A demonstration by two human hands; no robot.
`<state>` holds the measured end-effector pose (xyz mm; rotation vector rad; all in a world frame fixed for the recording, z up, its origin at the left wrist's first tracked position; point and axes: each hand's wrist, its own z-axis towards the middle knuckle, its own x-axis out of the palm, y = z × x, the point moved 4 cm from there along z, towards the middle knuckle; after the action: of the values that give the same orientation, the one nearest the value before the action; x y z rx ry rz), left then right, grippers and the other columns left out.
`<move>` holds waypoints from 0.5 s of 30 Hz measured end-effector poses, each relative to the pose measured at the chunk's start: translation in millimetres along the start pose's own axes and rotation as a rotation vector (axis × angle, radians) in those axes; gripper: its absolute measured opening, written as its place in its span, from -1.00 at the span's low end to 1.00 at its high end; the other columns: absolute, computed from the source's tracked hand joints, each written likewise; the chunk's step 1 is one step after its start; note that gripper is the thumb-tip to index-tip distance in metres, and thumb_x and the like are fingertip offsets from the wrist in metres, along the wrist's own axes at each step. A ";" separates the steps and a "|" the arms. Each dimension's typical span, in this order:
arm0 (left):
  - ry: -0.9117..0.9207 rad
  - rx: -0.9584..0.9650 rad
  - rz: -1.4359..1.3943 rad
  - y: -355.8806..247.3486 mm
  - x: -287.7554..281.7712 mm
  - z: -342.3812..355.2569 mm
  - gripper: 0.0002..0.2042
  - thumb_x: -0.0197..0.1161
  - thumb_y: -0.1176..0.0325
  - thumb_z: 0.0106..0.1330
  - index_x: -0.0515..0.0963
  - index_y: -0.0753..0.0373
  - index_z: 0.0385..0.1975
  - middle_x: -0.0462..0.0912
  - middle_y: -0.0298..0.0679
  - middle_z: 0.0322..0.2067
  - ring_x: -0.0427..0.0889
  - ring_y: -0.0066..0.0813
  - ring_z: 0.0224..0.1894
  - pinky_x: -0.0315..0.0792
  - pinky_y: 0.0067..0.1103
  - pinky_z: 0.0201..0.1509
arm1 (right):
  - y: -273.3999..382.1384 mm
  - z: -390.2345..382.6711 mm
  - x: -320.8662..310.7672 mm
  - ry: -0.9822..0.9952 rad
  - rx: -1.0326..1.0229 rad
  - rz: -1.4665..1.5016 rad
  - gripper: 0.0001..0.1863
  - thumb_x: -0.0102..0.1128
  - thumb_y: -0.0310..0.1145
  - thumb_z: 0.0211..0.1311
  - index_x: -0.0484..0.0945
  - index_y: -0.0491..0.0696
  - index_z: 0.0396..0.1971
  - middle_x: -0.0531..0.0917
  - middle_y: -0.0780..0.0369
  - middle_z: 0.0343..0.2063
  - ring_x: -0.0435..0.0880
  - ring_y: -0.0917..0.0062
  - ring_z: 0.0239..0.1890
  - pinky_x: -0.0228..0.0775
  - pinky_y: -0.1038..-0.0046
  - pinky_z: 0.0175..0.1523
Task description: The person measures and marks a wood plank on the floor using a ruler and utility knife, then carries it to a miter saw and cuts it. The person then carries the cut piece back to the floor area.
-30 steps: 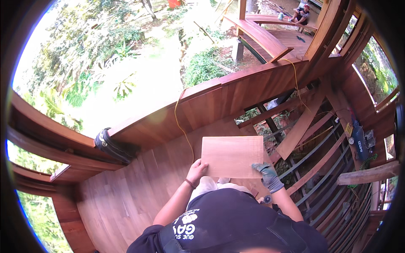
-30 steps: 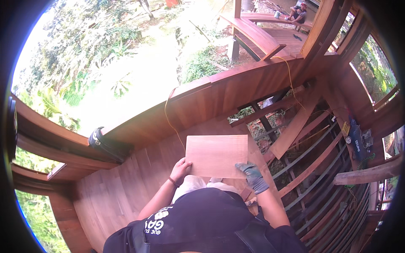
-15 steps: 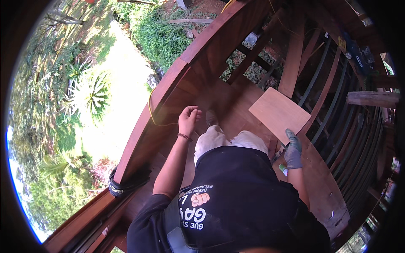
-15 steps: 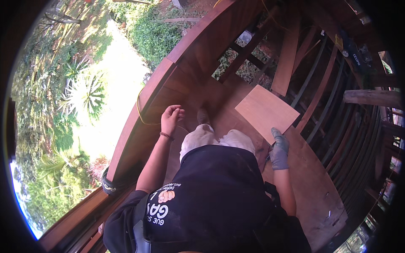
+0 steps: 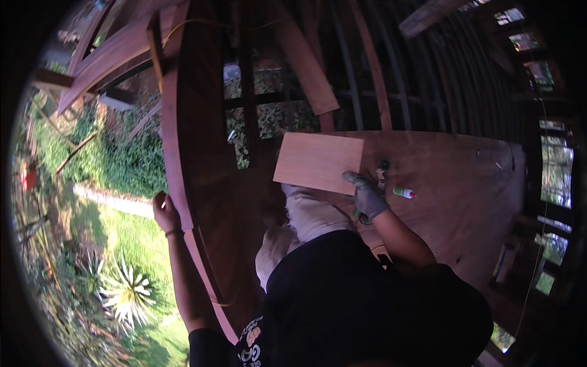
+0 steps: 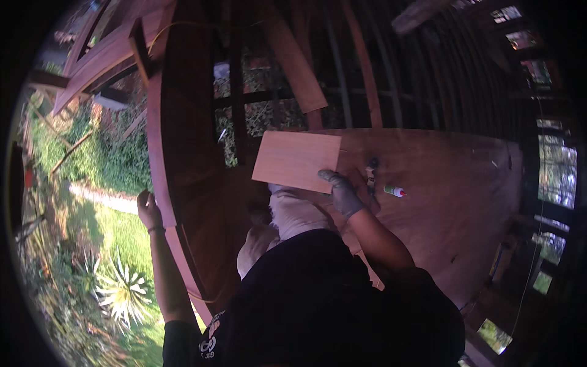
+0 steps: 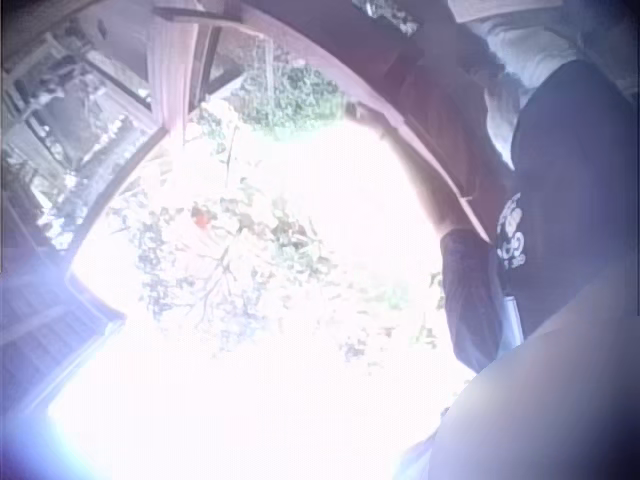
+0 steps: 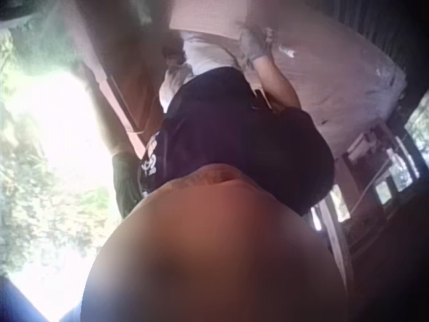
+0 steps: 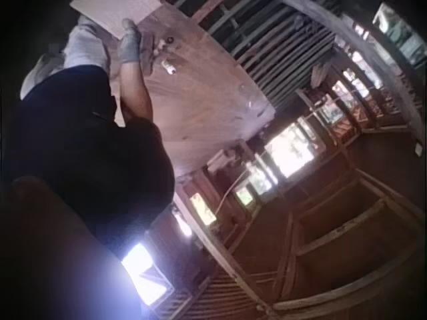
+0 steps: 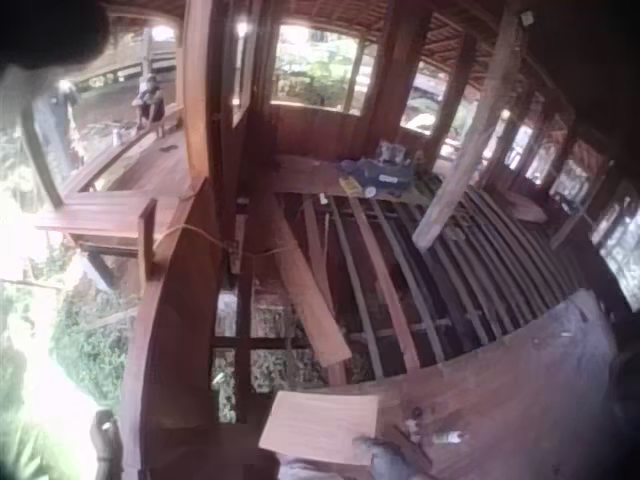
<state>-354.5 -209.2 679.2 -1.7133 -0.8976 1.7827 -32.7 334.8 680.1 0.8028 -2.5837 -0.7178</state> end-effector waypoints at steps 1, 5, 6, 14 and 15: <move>-0.013 0.019 0.104 12.0 15.8 30.6 -0.67 0.22 0.39 0.46 0.52 0.46 0.11 0.65 0.01 0.06 0.65 -0.20 0.08 0.58 -0.39 0.11 | 8.7 17.4 11.7 -0.008 -0.065 -0.073 -0.69 0.35 -0.24 0.28 0.70 -0.04 -0.04 0.73 0.28 -0.13 0.69 0.51 -0.08 0.55 0.37 0.00; -0.053 0.029 0.337 39.2 75.0 112.8 -0.47 0.15 0.07 0.53 0.42 0.46 0.22 0.52 0.11 0.21 0.51 0.00 0.25 0.35 -0.29 0.40 | 9.9 100.7 46.0 -0.094 -0.161 -0.277 -0.65 0.47 -0.23 0.19 0.73 -0.22 -0.20 0.77 0.22 -0.29 0.70 0.55 -0.25 0.52 0.45 -0.09; -0.080 0.009 0.437 37.0 88.2 117.4 -0.44 0.09 0.00 0.55 0.44 0.46 0.19 0.52 0.12 0.20 0.50 0.03 0.25 0.35 -0.26 0.39 | 5.8 120.4 54.2 -0.056 -0.171 -0.374 -0.64 0.47 -0.22 0.19 0.73 -0.24 -0.22 0.77 0.21 -0.32 0.70 0.55 -0.28 0.52 0.46 -0.10; -0.049 -0.272 0.473 13.7 109.7 106.9 -0.37 -0.18 -0.16 0.57 0.55 0.30 0.19 0.65 0.08 0.09 0.63 0.01 0.13 0.47 -0.21 0.19 | 8.2 216.0 95.4 -0.100 -0.015 -0.449 -0.72 0.43 -0.19 0.24 0.78 -0.15 -0.31 0.77 0.26 -0.44 0.68 0.61 -0.33 0.51 0.46 -0.12; -0.021 -0.275 0.451 21.7 109.7 106.1 -0.36 -0.19 -0.16 0.57 0.57 0.30 0.17 0.65 0.11 0.09 0.64 -0.05 0.12 0.49 -0.22 0.16 | 2.3 237.3 98.5 -0.085 -0.008 -0.455 -0.71 0.43 -0.19 0.25 0.78 -0.15 -0.31 0.76 0.28 -0.45 0.67 0.63 -0.32 0.51 0.46 -0.12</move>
<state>-466.6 -153.4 589.3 -2.2159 -0.8434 2.0342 -218.2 363.5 504.6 1.4090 -2.4883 -0.9018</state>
